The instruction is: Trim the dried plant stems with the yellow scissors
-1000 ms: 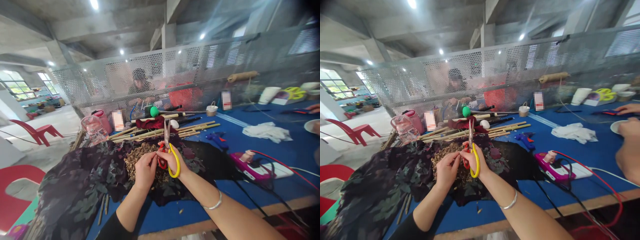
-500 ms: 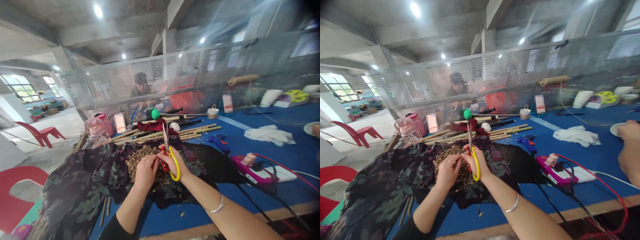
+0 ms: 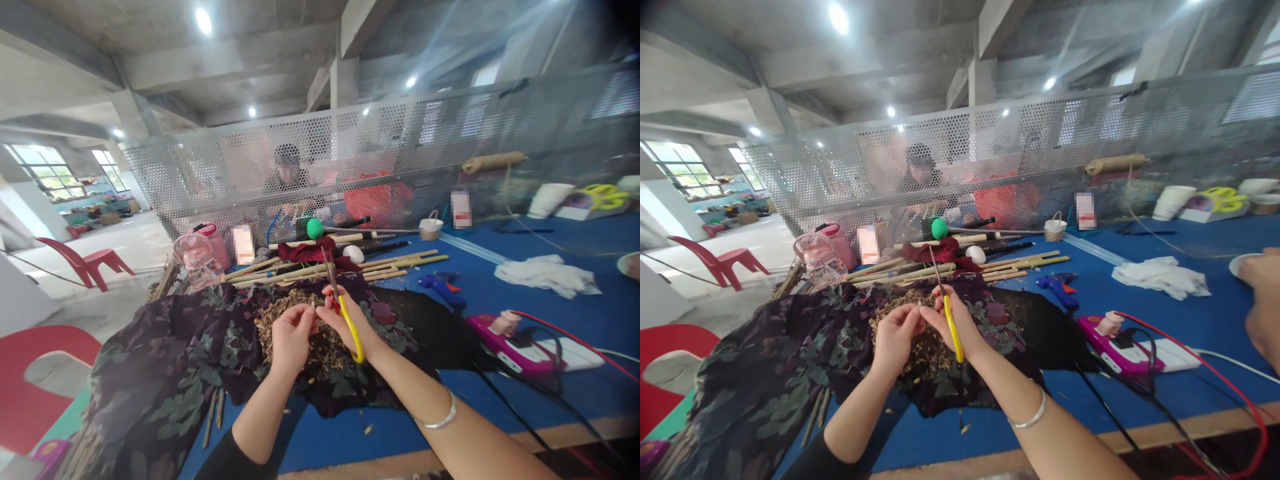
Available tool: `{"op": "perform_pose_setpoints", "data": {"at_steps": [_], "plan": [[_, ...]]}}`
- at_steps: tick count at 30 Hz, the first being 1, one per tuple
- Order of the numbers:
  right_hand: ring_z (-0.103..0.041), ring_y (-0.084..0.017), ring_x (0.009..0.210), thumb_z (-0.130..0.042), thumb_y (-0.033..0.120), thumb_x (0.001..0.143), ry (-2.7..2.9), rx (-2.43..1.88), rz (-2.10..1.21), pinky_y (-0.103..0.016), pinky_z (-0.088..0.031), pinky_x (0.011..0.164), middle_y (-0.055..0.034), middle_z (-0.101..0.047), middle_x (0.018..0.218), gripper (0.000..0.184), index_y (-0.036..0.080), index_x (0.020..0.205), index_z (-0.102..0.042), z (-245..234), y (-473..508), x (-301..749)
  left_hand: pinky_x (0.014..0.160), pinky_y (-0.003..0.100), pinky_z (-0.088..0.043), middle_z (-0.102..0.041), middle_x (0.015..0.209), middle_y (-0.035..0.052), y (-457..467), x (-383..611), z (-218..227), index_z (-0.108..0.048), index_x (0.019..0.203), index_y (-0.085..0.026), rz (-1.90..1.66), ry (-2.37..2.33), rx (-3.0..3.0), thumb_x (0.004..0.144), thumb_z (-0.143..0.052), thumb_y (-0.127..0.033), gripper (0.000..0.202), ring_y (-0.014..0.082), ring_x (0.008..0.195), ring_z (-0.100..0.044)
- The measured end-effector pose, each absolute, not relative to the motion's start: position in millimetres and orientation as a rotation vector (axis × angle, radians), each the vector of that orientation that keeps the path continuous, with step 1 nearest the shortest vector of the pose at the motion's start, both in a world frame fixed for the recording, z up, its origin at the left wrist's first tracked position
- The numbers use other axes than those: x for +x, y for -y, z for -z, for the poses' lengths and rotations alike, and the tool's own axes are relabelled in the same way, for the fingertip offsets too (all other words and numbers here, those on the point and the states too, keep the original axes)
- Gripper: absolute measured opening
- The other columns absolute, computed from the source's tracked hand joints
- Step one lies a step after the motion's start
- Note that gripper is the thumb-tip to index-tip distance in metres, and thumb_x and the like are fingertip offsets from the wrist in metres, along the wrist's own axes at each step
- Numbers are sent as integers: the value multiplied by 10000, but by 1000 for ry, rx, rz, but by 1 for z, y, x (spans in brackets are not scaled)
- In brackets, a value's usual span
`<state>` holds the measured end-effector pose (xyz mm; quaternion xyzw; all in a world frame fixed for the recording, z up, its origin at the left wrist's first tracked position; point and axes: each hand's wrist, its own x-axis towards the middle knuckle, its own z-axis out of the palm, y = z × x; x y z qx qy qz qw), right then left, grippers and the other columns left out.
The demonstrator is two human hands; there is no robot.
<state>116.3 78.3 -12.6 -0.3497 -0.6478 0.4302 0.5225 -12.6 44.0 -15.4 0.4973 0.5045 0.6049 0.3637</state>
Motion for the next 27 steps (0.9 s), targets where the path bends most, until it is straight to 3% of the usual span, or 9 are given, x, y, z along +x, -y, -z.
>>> {"op": "perform_pose_setpoints", "data": {"at_steps": [5, 8, 17, 22, 27], "plan": [[-526, -241, 983, -740, 381, 621, 1975, -830, -694, -401, -421, 870, -71, -547, 1047, 576, 229, 1104, -464, 16, -76, 118, 614, 214, -478, -616, 697, 0, -48, -14, 13, -621, 801, -135, -1662, -1043, 906, 676, -663, -438, 331, 78, 594, -559], [-483, -276, 1078, -746, 432, 608, 2077, -806, -609, -448, -379, 934, -107, -524, 1118, 675, 215, 1166, -433, 21, -76, 116, 630, 214, -479, -614, 699, -5, -47, -15, 14, -628, 794, -141, -1673, -1039, 930, 677, -665, -421, 306, 80, 605, -559], [-488, -272, 1039, -720, 520, 618, 2174, -823, -424, -444, -401, 909, -123, -511, 1104, 753, 180, 1210, -402, 17, -72, 117, 651, 233, -476, -653, 747, 17, -44, -16, 15, -659, 795, -144, -1696, -1167, 1118, 714, -627, -377, 248, 120, 660, -576], [-527, -263, 921, -739, 598, 526, 2205, -875, -329, -423, -428, 849, -104, -538, 985, 813, 163, 1157, -468, 13, -72, 120, 622, 227, -458, -647, 688, 13, -42, -21, 14, -663, 815, -152, -1773, -1385, 1343, 738, -588, -304, 185, 126, 624, -567], [-558, -240, 875, -716, 601, 561, 2216, -931, -363, -367, -453, 789, -85, -564, 946, 735, 172, 1119, -505, 14, -75, 122, 600, 215, -433, -640, 664, 5, -40, -24, 15, -667, 781, -164, -1762, -1509, 1532, 771, -547, -282, 169, 124, 611, -562]]}}
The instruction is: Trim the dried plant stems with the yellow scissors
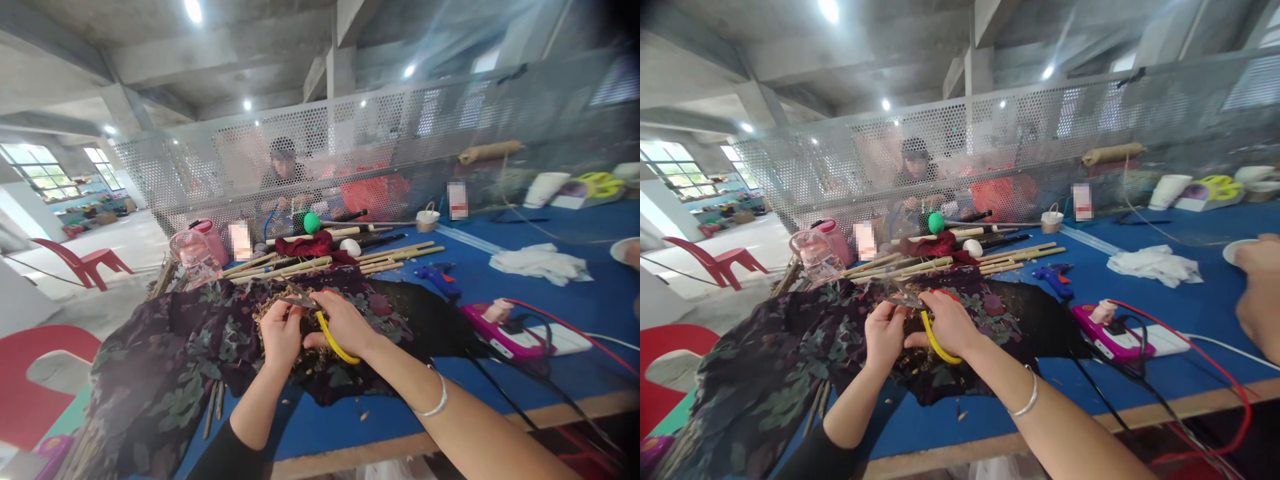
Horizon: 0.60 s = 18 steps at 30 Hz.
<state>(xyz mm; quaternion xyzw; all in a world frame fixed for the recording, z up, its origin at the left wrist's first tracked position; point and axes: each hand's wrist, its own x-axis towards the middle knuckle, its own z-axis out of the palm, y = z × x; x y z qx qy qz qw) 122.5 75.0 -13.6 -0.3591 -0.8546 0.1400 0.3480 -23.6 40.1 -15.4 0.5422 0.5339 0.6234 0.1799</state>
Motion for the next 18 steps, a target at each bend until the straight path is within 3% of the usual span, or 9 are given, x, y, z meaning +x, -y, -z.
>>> {"op": "perform_pose_setpoints", "data": {"at_steps": [10, 18], "plan": [[-591, -215, 793, -715, 601, 560, 2215, -959, -369, -305, -455, 717, -64, -609, 880, 650, 195, 1043, -561, 13, -80, 126, 588, 211, -424, -613, 634, 2, -40, -26, 13, -644, 731, -155, -1698, -1440, 1492, 789, -548, -342, 218, 118, 599, -541], [-593, -202, 749, -689, 647, 550, 2230, -932, -353, -277, -442, 693, -61, -628, 831, 635, 192, 983, -586, 13, -84, 131, 601, 218, -465, -591, 635, -7, -51, -36, 16, -634, 708, -142, -1539, -1035, 1173, 684, -670, -391, 253, 92, 580, -531]]}}
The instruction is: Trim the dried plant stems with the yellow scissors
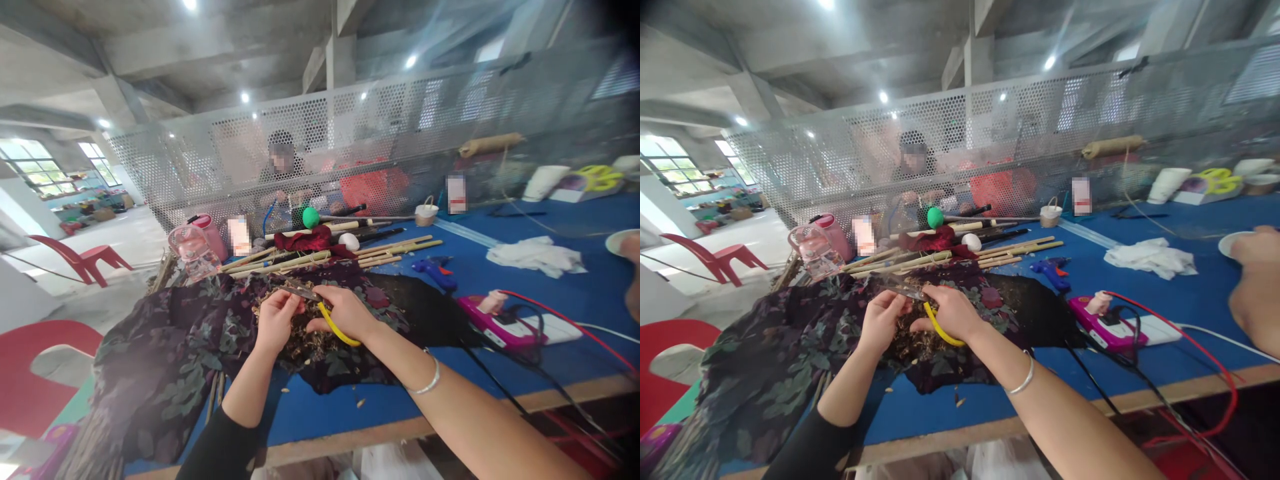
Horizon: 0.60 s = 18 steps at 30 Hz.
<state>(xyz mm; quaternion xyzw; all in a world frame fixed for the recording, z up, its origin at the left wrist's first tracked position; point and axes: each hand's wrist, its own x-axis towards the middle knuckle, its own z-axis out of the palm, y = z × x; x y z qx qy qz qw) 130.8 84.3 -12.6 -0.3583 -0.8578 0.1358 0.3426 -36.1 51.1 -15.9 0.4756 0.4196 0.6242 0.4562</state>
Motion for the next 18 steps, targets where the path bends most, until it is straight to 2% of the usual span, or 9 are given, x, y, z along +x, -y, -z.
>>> {"op": "perform_pose_setpoints", "data": {"at_steps": [6, 13, 16, 18], "plan": [[-560, -165, 672, -678, 614, 603, 2235, -903, -383, -237, -414, 623, -39, -618, 772, 536, 195, 927, -598, 11, -85, 133, 575, 208, -471, -556, 621, -18, -54, -42, 16, -617, 706, -136, -1456, -884, 1072, 656, -707, -373, 259, 75, 570, -512], [-413, -95, 494, -609, 545, 728, 2229, -885, -526, -196, -325, 493, 45, -515, 565, 381, 190, 865, -590, 17, -85, 131, 646, 243, -500, -527, 630, -33, -53, -38, 13, -564, 705, -143, -1473, -873, 1072, 673, -691, -383, 273, 72, 588, -509], [-463, -115, 528, -622, 548, 712, 2213, -936, -521, -211, -352, 516, 31, -549, 608, 429, 187, 940, -578, 19, -86, 129, 640, 233, -493, -543, 653, -30, -54, -36, 14, -572, 748, -146, -1547, -960, 1086, 683, -677, -392, 275, 71, 585, -516], [-543, -155, 648, -647, 542, 689, 2200, -938, -497, -242, -408, 602, -13, -606, 755, 510, 186, 1038, -542, 19, -87, 128, 643, 231, -488, -562, 681, -23, -55, -37, 15, -584, 774, -146, -1589, -1030, 1105, 689, -666, -400, 281, 71, 585, -521]]}}
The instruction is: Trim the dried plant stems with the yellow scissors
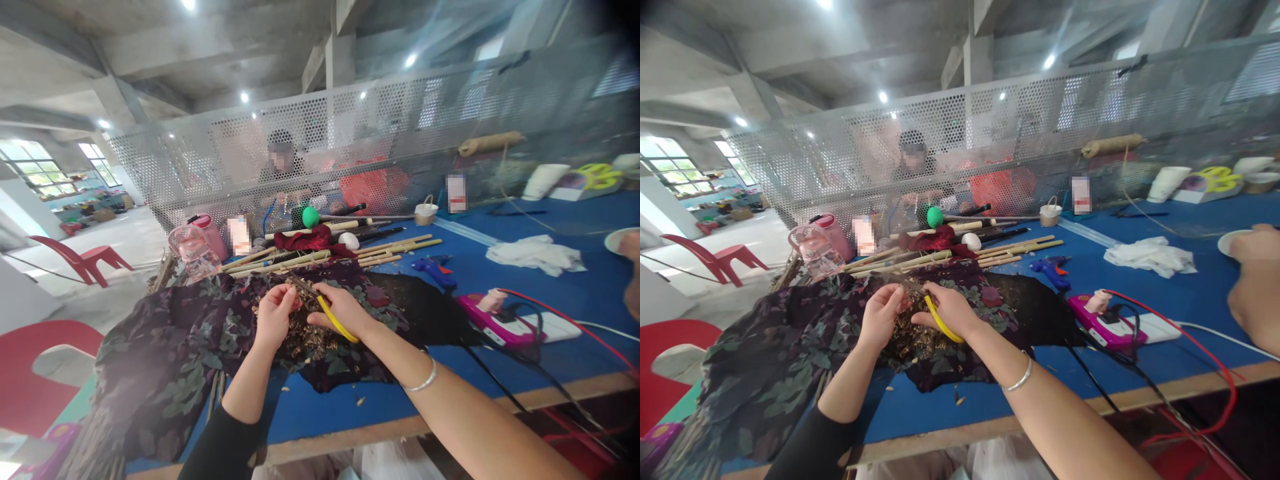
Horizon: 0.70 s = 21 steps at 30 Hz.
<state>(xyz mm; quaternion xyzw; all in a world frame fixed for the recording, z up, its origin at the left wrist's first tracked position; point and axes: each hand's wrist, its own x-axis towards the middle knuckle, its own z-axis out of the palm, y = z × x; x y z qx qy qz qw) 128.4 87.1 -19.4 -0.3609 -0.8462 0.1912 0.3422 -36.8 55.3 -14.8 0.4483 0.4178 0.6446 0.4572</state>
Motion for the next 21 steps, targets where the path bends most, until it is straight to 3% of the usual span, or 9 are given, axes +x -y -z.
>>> {"op": "perform_pose_setpoints", "data": {"at_steps": [3, 5, 13, 21], "plan": [[-564, -223, 921, -676, 537, 659, 2208, -881, -481, -324, -435, 787, -95, -588, 1031, 632, 183, 1142, -473, 20, -88, 128, 659, 236, -487, -576, 698, -16, -57, -37, 17, -593, 766, -142, -1610, -1074, 1128, 686, -665, -396, 276, 75, 597, -529], [-536, -245, 1004, -696, 540, 632, 2230, -856, -471, -360, -422, 850, -119, -558, 1088, 688, 174, 1164, -455, 21, -87, 127, 649, 238, -488, -583, 693, -12, -57, -37, 19, -598, 777, -140, -1603, -1046, 1122, 682, -668, -391, 277, 80, 601, -536], [-526, -264, 990, -731, 571, 562, 2252, -827, -367, -404, -418, 865, -120, -543, 1044, 784, 160, 1173, -461, 23, -86, 124, 640, 259, -497, -637, 730, 5, -57, -33, 23, -607, 810, -133, -1582, -1019, 1028, 628, -710, -358, 307, 87, 578, -565], [-564, -235, 886, -732, 589, 547, 2226, -877, -345, -356, -441, 801, -83, -569, 959, 754, 189, 1145, -508, 21, -83, 124, 658, 274, -504, -652, 754, 32, -53, -32, 21, -630, 793, -125, -1645, -1122, 1131, 637, -695, -367, 296, 121, 637, -594]]}}
